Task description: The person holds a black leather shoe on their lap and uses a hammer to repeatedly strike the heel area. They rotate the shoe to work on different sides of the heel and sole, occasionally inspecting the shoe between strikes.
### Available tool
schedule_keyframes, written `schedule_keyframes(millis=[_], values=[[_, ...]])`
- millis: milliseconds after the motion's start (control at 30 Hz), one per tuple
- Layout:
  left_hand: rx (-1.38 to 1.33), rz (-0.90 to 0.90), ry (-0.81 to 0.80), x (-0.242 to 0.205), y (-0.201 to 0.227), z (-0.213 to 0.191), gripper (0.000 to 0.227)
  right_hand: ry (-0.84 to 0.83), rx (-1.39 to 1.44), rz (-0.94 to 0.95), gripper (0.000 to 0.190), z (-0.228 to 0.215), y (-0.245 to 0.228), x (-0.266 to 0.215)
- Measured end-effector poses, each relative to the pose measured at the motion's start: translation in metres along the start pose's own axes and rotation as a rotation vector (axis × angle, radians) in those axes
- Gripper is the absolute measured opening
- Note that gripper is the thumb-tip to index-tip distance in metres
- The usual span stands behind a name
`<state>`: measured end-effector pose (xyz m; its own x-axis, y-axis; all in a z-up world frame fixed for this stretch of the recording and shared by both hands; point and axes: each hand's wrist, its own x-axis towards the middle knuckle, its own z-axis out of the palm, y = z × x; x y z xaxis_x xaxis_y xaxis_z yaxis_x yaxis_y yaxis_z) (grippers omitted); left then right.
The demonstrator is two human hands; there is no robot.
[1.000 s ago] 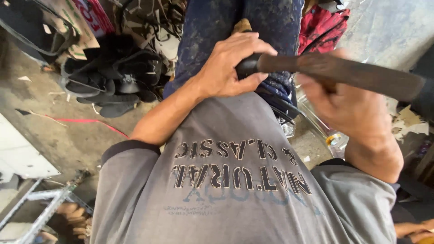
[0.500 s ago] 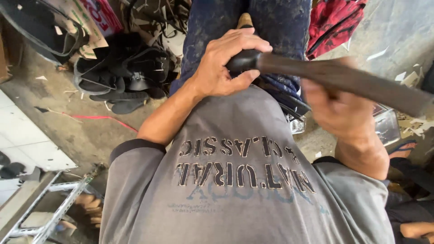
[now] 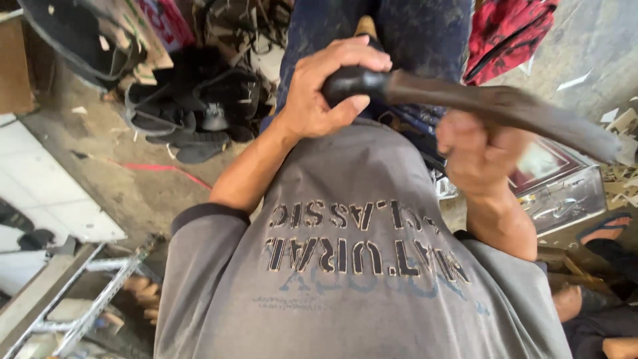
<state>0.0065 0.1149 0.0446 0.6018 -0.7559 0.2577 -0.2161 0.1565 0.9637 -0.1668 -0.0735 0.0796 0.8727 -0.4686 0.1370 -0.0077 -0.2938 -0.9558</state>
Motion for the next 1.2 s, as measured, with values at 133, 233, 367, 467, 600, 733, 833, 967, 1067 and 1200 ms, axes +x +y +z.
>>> schedule_keyframes(millis=[133,233,367,467,600,733,833,967,1067,1200], values=[[-0.061,-0.021,0.040,-0.001,-0.007,-0.013,0.038,-0.145,-0.590,-0.083,0.037,-0.004,0.038,-0.008],[-0.149,-0.065,0.114,-0.012,-0.009,-0.014,0.039,-0.194,-0.350,0.044,0.033,0.000,0.026,0.002],[-0.204,-0.070,0.167,-0.015,-0.011,-0.015,0.040,-0.131,-0.097,-0.160,0.021,0.010,0.018,0.010],[-0.200,-0.047,0.167,-0.015,-0.016,-0.018,0.043,-0.353,-0.427,-0.078,0.031,0.025,0.010,0.019],[-0.274,-0.098,0.254,-0.021,-0.023,-0.022,0.043,-0.304,-0.334,-0.122,0.028,0.036,0.011,0.024],[-0.268,-0.084,0.251,-0.020,-0.018,-0.024,0.042,-0.186,-0.233,0.083,0.044,0.043,0.023,0.010],[-0.316,-0.072,0.251,-0.018,-0.024,-0.028,0.037,-0.237,-0.375,0.135,0.032,0.034,0.042,0.017],[-0.184,-0.095,0.286,-0.006,0.022,-0.035,0.040,-0.091,-0.163,0.190,0.022,0.006,0.053,0.022],[-0.001,-0.283,0.323,0.013,0.092,-0.015,0.033,-0.026,-0.213,0.148,0.010,-0.024,0.059,0.027],[0.490,-0.193,-0.108,0.022,0.044,0.042,0.077,0.090,-0.172,0.133,0.014,-0.056,0.071,0.031]])
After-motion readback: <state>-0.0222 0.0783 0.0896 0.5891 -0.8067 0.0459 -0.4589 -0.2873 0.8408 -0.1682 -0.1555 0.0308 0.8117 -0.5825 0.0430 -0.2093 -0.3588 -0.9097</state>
